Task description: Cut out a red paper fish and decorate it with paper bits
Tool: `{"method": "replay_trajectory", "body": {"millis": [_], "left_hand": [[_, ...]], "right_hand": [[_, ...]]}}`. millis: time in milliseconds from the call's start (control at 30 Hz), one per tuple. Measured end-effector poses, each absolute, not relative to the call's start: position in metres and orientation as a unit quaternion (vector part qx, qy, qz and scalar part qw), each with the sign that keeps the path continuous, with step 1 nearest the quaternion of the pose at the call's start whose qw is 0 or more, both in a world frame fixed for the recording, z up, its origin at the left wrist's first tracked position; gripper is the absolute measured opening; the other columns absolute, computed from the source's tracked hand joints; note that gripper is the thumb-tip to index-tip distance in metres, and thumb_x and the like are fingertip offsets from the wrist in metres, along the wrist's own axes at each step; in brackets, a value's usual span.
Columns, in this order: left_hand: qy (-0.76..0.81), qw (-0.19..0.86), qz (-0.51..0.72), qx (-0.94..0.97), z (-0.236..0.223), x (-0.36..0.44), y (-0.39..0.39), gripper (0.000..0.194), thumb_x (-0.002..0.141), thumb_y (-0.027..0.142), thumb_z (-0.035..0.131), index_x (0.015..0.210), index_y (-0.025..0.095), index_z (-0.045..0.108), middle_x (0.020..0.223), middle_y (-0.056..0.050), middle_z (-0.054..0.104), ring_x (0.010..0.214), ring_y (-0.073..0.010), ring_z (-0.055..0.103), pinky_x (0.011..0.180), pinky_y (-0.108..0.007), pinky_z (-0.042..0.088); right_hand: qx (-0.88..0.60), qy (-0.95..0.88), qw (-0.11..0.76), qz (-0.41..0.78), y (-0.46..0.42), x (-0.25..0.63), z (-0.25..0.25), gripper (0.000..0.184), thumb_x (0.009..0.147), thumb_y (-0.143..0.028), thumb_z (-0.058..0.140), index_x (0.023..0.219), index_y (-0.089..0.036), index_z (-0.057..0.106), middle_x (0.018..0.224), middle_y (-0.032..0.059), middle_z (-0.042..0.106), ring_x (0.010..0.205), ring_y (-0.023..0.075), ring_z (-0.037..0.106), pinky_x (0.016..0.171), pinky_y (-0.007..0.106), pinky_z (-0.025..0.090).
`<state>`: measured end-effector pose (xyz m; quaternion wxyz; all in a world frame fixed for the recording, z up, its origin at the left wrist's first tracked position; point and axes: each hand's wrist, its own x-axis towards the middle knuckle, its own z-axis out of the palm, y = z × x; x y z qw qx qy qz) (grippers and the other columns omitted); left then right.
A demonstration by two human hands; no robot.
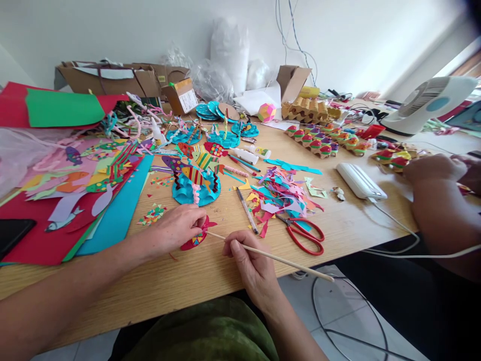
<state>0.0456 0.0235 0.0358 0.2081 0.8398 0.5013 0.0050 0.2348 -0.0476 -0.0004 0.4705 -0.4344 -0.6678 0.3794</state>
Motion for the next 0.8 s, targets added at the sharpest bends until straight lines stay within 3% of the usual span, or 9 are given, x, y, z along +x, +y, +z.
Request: {"method": "replay_trajectory", "body": {"millis": [500, 800], "left_hand": [[0.497, 0.191, 0.022, 0.846, 0.031, 0.042, 0.024, 0.01, 0.081, 0.016, 0.05, 0.072, 0.019, 0.053, 0.077, -0.001, 0.057, 0.079, -0.0189, 0.055, 0.065, -0.027, 0.037], [0.444, 0.156, 0.092, 0.877, 0.025, 0.016, 0.004, 0.015, 0.09, 0.02, 0.045, 0.082, 0.02, 0.058, 0.081, 0.0, 0.062, 0.077, -0.0169, 0.057, 0.067, -0.027, 0.041]], "right_hand": [[-0.415, -0.711, 0.418, 0.384, -0.044, 0.232, 0.0, 0.019, 0.095, -0.024, 0.042, 0.086, -0.018, 0.058, 0.072, 0.0005, 0.061, 0.067, 0.0131, 0.055, 0.062, 0.023, 0.04], [-0.415, -0.692, 0.439, 0.397, -0.046, 0.233, -0.001, 0.019, 0.095, -0.024, 0.042, 0.087, -0.019, 0.058, 0.073, 0.0008, 0.063, 0.068, 0.0131, 0.057, 0.063, 0.023, 0.042]]}}
